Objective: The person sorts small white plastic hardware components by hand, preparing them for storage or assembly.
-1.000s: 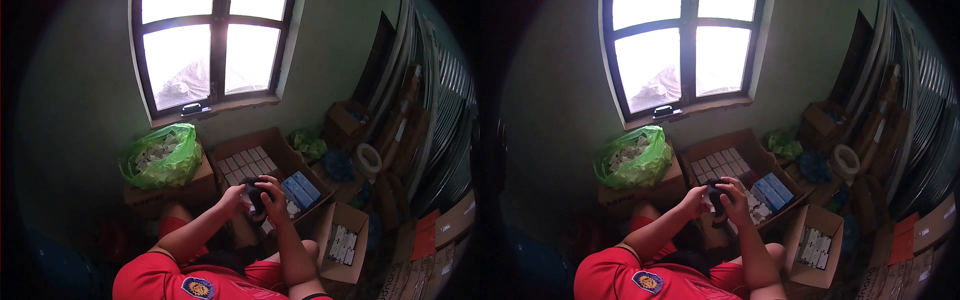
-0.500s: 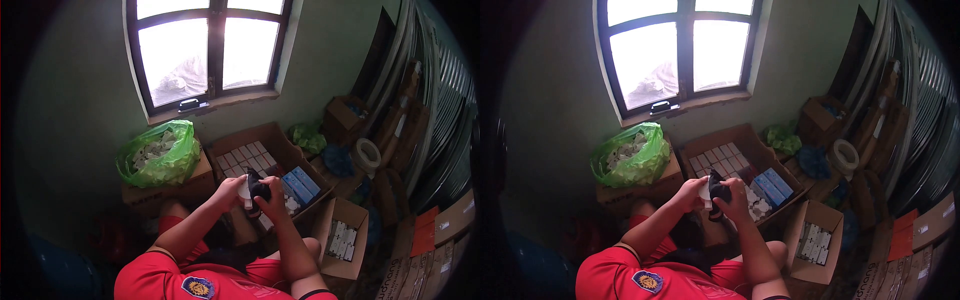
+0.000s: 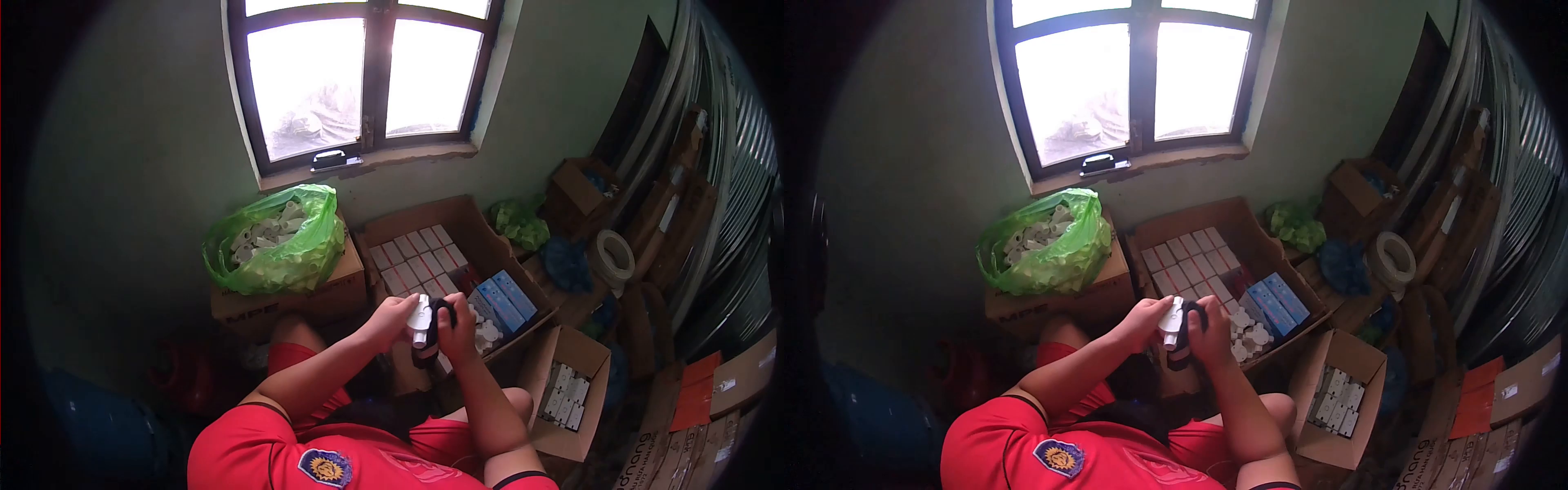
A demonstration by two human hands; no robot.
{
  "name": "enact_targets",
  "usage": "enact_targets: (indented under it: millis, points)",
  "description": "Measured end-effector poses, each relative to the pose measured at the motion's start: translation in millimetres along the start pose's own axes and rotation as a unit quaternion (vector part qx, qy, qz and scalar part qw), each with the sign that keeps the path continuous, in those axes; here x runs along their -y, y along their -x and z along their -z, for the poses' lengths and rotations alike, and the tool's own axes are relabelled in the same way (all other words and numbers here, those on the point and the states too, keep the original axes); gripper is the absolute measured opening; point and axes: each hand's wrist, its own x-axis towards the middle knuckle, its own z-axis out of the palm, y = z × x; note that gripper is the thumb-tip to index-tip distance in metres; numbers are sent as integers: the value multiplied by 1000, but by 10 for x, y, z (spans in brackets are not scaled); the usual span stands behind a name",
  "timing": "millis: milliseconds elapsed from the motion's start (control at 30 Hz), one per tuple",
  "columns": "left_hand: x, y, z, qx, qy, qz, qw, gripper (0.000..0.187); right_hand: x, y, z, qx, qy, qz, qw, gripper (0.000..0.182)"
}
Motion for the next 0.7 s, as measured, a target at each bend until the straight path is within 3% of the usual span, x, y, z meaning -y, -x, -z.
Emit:
enact_targets:
  millis: [100, 167, 200, 267, 300, 367, 400, 433, 467, 567, 600, 633, 667, 700]
  points:
    - [-26, 54, -25, 7, -93, -75, 993, 45, 20, -10, 9, -19, -12, -47, 999, 21]
    - [-95, 130, -55, -38, -240, -175, 954, 41, -79, 30, -31, -24, -10, -72, 997, 23]
    - [-138, 159, -70, -59, -312, -224, 921, 39, -139, 57, -54, -20, -26, -97, 995, 24]
    - [-256, 162, -89, -61, -465, -361, 806, 35, -313, 105, -156, -15, -62, -141, 988, 27]
    - [-308, 181, -100, -62, -532, -422, 732, 32, -475, 188, -251, -45, -139, -215, 966, 26]
    - [-316, 175, -81, 2, -589, -447, 673, 26, -784, 363, -419, -94, -284, -356, 886, 28]
    - [-233, 54, 6, 49, -621, -471, 625, 26, -438, 224, -207, 52, -473, -467, 745, 30]
    - [-262, 51, 13, 97, -649, -491, 573, 27, -518, 240, -197, 132, -356, -333, 863, 29]
    - [-244, 120, 25, 123, -617, -503, 593, 29, -647, 316, -234, 207, -222, -183, 935, 28]
    - [-295, 46, 42, 108, -574, -495, 644, 32, -765, 367, -242, 231, -60, -30, 971, 24]
    - [-330, 83, -22, 88, -569, -451, 682, 33, -715, 361, -272, 201, -157, -121, 959, 22]
    - [-317, 69, -61, 61, -559, -406, 720, 33, -826, 350, -282, 180, -345, -265, 882, 22]
    - [-302, 58, -100, 35, -548, -358, 755, 32, -928, 334, -290, 100, -506, -397, 759, 22]
    - [-291, 55, -131, 8, -536, -308, 786, 32, -861, 273, -250, 89, -505, -387, 766, 22]
